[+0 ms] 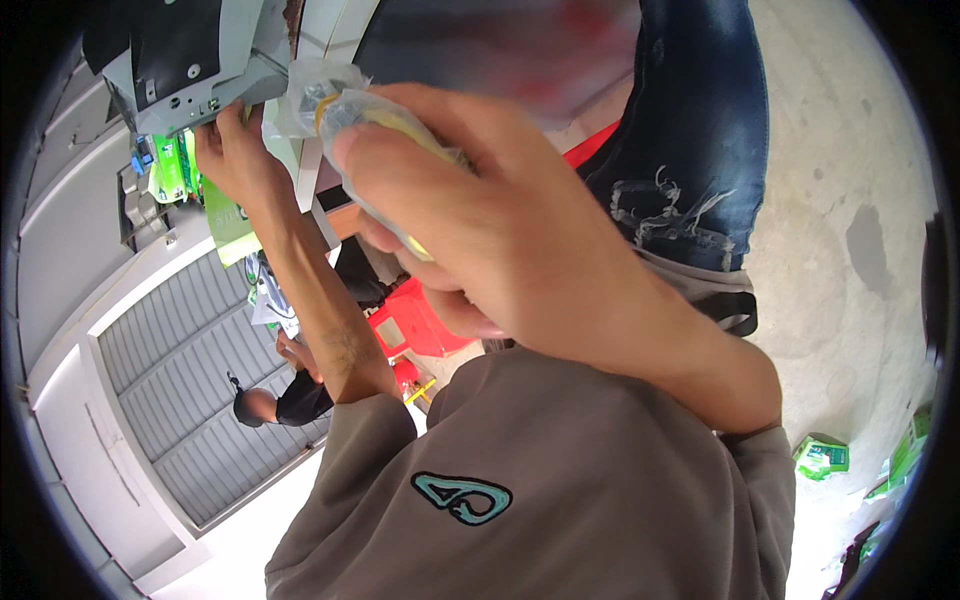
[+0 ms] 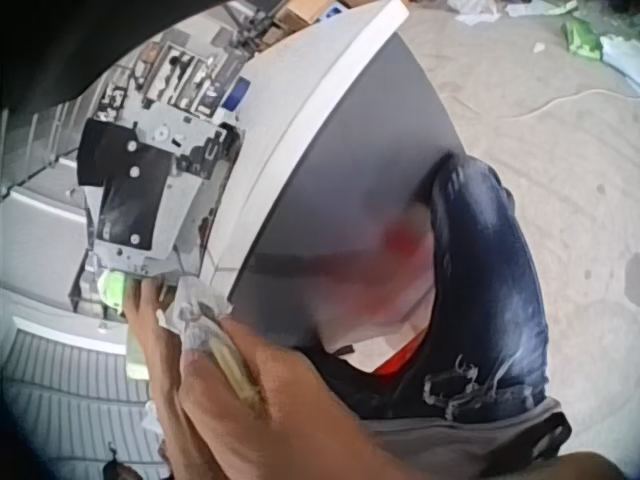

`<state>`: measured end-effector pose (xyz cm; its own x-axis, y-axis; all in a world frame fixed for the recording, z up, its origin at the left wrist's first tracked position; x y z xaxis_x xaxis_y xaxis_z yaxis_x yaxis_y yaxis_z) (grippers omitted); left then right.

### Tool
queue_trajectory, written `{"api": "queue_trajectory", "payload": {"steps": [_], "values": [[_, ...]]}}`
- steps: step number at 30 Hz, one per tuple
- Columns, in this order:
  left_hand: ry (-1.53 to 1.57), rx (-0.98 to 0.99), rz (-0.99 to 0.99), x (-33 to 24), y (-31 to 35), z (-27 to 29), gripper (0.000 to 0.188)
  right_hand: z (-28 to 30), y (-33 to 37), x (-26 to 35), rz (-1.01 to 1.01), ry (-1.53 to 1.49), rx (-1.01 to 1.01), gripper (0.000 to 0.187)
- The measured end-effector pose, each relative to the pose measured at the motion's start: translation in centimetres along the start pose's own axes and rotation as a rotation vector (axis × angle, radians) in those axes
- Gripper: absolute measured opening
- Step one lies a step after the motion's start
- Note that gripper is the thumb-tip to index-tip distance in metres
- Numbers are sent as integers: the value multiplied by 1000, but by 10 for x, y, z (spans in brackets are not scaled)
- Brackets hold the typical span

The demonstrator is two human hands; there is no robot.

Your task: The person disassembles the internal gear and roller mechanism of a printer, using a screwdriver to remove screws and then pulling the metal chassis plates and plastic gears apart by hand.

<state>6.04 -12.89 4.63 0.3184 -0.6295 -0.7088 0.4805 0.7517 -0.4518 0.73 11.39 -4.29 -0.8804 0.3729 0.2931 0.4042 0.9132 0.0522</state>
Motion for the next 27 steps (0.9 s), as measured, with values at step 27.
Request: {"api": "queue_trajectory", "payload": {"steps": [27], "values": [[105,-68,-155,16,-19,-4,49,-14,43,47,1234,1212,-300,29]]}}
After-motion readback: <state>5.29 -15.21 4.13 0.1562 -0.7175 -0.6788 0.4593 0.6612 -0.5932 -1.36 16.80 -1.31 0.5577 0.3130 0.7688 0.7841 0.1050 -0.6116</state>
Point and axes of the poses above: each hand's wrist, its own y-axis away from the middle knuckle, its own z-axis out of the back of the hand, x = y × z, the point moved 8 cm from there along -y, towards the middle knuckle, and after that the axes turned 1 degree about -y, right-handed, at the moved point
